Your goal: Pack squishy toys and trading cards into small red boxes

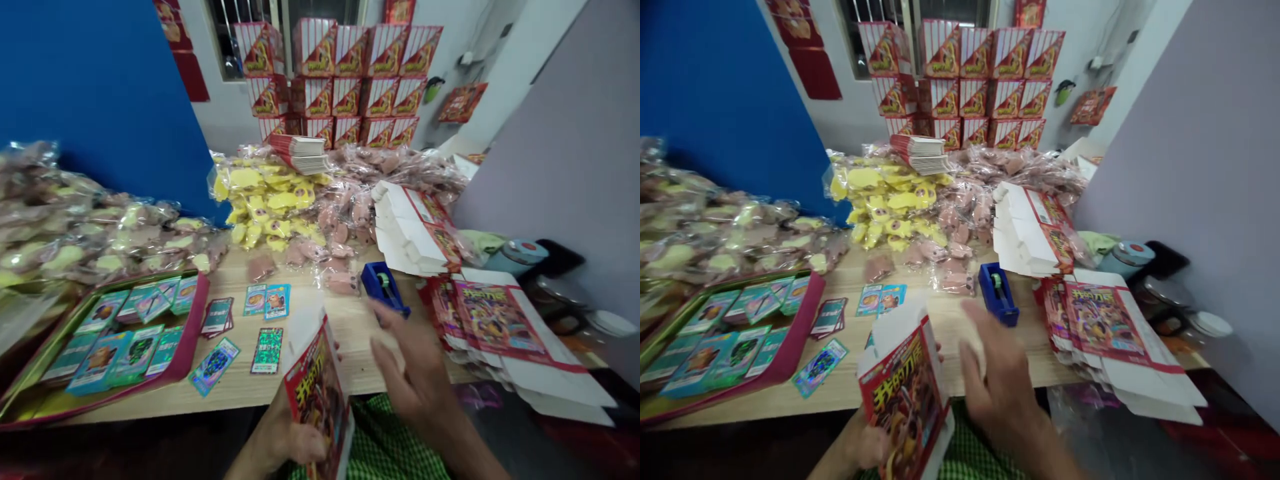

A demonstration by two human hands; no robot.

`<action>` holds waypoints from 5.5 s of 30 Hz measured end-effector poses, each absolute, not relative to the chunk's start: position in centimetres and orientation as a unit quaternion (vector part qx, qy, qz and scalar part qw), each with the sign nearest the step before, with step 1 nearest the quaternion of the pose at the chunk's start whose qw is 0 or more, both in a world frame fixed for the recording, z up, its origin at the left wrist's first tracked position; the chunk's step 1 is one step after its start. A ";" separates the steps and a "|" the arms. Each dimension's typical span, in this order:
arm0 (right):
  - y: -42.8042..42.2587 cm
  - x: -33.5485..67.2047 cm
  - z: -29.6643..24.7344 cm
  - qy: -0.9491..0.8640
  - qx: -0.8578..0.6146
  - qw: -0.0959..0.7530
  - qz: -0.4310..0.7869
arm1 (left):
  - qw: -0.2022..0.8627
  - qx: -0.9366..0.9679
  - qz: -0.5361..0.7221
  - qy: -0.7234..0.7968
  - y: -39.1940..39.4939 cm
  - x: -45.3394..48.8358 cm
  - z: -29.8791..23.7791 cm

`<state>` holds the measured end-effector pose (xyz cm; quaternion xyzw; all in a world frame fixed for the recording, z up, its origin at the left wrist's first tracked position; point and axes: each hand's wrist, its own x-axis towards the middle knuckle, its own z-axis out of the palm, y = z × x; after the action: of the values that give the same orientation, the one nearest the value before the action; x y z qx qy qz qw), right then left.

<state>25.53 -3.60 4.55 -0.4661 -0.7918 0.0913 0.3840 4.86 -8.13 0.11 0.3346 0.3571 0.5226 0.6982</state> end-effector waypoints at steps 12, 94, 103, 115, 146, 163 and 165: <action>3.1 28.5 1.3 -0.688 -0.725 0.014 -0.008 | 0.618 0.312 0.561 0.454 -8.2 4.1 1.0; -5.2 24.1 2.6 -0.838 -0.340 0.209 0.373 | 0.474 0.524 0.478 0.522 -11.2 1.0 -0.8; -6.3 23.7 0.9 -0.807 -0.287 0.282 0.431 | 0.420 0.589 0.453 0.520 -12.1 0.2 -2.4; 1.7 33.8 3.5 -0.482 -0.745 0.348 0.303 | 0.026 0.735 0.534 0.417 -4.8 2.3 4.8; -2.3 33.6 -1.1 -0.546 -0.679 0.425 0.244 | -0.075 0.808 0.429 0.398 -4.3 2.3 3.5; -4.1 20.0 6.1 -0.535 -0.369 0.435 0.623 | -0.042 0.775 0.484 0.404 -4.9 2.7 3.3; -3.9 19.6 6.0 -0.537 -0.389 0.434 0.610 | -0.031 0.769 0.492 0.407 -4.9 2.8 3.1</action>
<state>19.65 -3.93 5.99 -0.3888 -0.5367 0.6105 0.4337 2.76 -4.93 3.09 0.7687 0.4070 0.4924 -0.0313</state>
